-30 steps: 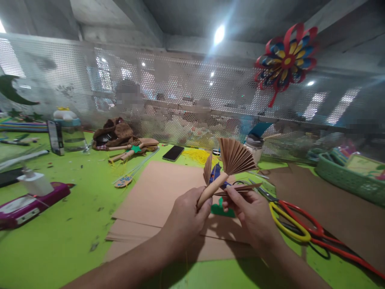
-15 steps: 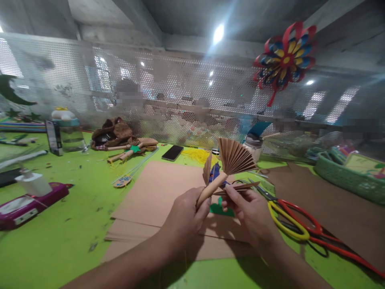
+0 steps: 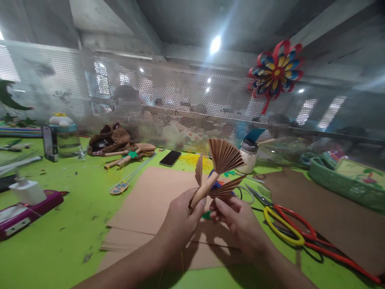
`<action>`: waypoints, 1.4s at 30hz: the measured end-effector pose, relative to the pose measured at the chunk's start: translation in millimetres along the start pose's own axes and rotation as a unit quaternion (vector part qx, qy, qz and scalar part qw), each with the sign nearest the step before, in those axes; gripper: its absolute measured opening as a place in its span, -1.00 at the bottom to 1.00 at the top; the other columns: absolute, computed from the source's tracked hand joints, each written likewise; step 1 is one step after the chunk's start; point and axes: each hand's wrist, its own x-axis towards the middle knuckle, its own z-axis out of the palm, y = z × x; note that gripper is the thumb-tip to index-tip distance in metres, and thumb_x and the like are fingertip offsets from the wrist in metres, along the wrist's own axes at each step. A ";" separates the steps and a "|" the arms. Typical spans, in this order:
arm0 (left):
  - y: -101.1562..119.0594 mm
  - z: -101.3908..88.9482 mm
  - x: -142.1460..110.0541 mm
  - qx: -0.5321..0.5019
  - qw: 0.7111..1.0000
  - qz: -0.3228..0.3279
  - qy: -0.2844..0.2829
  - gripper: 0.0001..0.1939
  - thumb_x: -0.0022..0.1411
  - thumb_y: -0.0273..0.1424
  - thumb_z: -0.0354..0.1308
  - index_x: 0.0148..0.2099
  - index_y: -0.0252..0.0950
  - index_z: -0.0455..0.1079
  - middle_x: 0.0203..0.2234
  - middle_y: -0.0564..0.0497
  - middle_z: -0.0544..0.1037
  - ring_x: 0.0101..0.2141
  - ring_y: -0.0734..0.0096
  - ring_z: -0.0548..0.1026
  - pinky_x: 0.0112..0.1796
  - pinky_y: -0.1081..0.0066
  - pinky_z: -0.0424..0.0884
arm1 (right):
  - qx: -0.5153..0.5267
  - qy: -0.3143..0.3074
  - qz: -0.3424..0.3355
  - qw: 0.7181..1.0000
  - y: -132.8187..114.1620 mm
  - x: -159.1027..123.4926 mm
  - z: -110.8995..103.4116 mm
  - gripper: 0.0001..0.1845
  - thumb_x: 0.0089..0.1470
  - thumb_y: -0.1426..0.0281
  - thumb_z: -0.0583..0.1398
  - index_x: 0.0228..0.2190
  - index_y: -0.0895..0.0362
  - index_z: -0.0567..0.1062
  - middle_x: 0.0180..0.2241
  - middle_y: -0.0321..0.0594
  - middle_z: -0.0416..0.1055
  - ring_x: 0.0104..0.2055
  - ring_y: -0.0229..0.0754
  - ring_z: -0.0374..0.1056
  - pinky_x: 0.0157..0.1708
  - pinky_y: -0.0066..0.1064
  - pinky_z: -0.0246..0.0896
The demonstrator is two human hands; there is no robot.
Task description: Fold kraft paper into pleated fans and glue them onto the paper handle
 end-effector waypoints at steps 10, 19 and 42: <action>4.2 3.3 -2.3 0.002 1.000 -0.022 0.008 -0.87 0.16 -0.40 0.05 -0.21 -0.29 0.34 -0.43 0.03 0.51 -0.40 0.37 0.44 -0.37 0.45 0.31 | -0.058 0.025 0.015 0.998 -1.6 -3.3 15.9 -0.65 -0.07 0.21 0.31 -0.32 0.23 0.57 -0.49 -0.22 0.45 -0.45 -0.26 0.29 -0.44 -0.44 0.22; 0.7 12.9 -6.9 -0.133 0.989 -0.052 -0.022 -0.85 0.16 -0.37 0.08 -0.21 -0.28 0.24 -0.41 0.06 0.46 -0.45 0.44 0.42 -0.44 0.48 0.31 | -0.084 0.047 -0.014 0.995 -2.4 -3.6 18.9 -0.63 -0.10 0.15 0.31 -0.38 0.22 0.58 -0.53 -0.25 0.43 -0.50 -0.28 0.22 -0.51 -0.50 0.13; -12.6 13.7 5.4 -0.235 0.963 -0.127 0.047 -0.80 0.09 -0.31 0.16 -0.38 -0.30 0.22 -0.65 0.14 0.33 -0.63 0.56 0.26 -0.59 0.52 0.18 | -0.220 0.034 -0.069 0.973 26.8 -2.0 10.2 -0.65 -0.03 0.12 0.23 -0.51 0.17 0.53 -0.59 -0.27 0.36 -0.54 -0.23 0.22 -0.54 -0.44 0.13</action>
